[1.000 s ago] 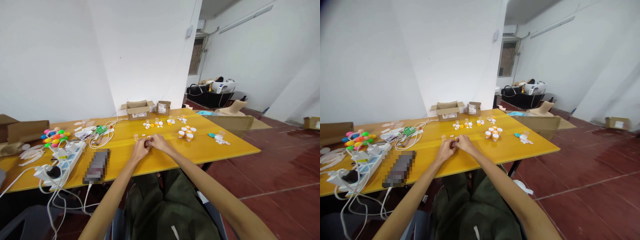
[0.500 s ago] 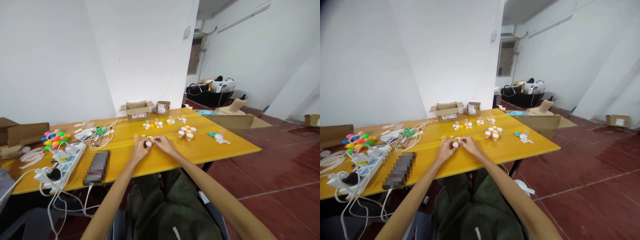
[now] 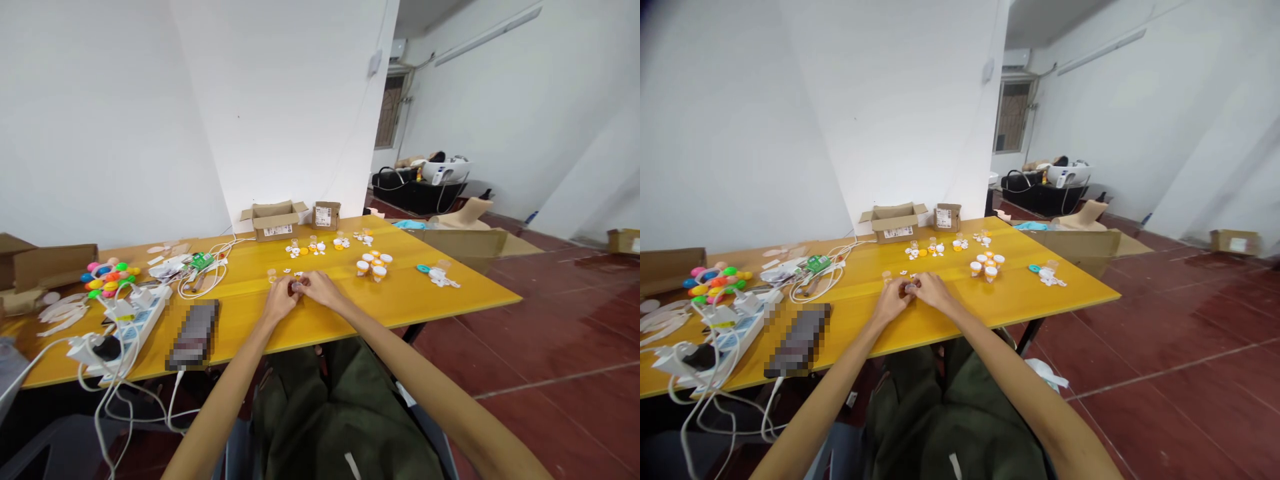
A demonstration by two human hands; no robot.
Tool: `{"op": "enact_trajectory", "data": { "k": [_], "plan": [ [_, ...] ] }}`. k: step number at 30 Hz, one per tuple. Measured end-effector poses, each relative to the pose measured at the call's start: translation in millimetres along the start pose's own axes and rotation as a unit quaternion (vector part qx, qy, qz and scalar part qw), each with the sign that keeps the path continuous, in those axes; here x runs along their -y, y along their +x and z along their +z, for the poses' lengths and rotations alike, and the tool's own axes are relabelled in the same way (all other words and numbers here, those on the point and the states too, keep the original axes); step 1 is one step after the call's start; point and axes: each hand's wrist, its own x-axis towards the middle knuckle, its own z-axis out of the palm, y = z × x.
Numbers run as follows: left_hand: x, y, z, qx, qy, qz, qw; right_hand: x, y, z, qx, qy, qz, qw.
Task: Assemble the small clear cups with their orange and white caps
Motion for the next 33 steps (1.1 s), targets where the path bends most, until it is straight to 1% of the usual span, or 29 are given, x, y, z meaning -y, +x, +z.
{"op": "enact_trajectory", "data": {
  "k": [3,5,9,11,14,16,18,21,24,26,29,33],
  "plan": [
    [-3,-1,-2,0.007,0.016,0.000,1.000,8,-2,-1,-0.005,-0.042,0.022,0.999],
    [-6,-1,-3,0.012,0.024,-0.002,1.000,11,-3,-2,-0.003,-0.056,0.021,0.998],
    [-10,0,-5,0.014,0.029,-0.010,0.999,7,-3,-6,0.007,-0.033,-0.001,0.999],
    [-12,-1,-5,0.015,0.033,-0.015,0.999,1,-3,-7,-0.027,-0.027,0.013,0.999],
    [-12,-1,-6,0.009,0.046,-0.028,0.998,-11,-4,-9,-0.087,-0.043,0.066,0.993],
    [-11,-1,-6,0.002,0.054,-0.035,0.998,-18,-3,-8,-0.105,-0.060,0.086,0.989],
    [-9,-1,-6,-0.004,0.057,-0.038,0.998,-22,-2,-7,-0.108,-0.071,0.094,0.987],
    [-6,-1,-5,-0.010,0.053,-0.039,0.998,-23,3,-2,-0.092,-0.077,0.075,0.990],
    [-2,-2,-3,-0.016,0.039,-0.031,0.999,-20,11,3,-0.072,-0.082,0.023,0.994],
    [0,-2,-2,-0.021,0.029,-0.024,0.999,-18,17,7,-0.058,-0.086,0.000,0.995],
    [3,-1,-1,-0.035,0.011,-0.021,0.999,-15,25,11,-0.044,-0.085,-0.004,0.995],
    [2,1,-1,-0.079,-0.016,-0.034,0.996,-16,26,14,-0.047,-0.097,-0.016,0.994]
  ]
}}
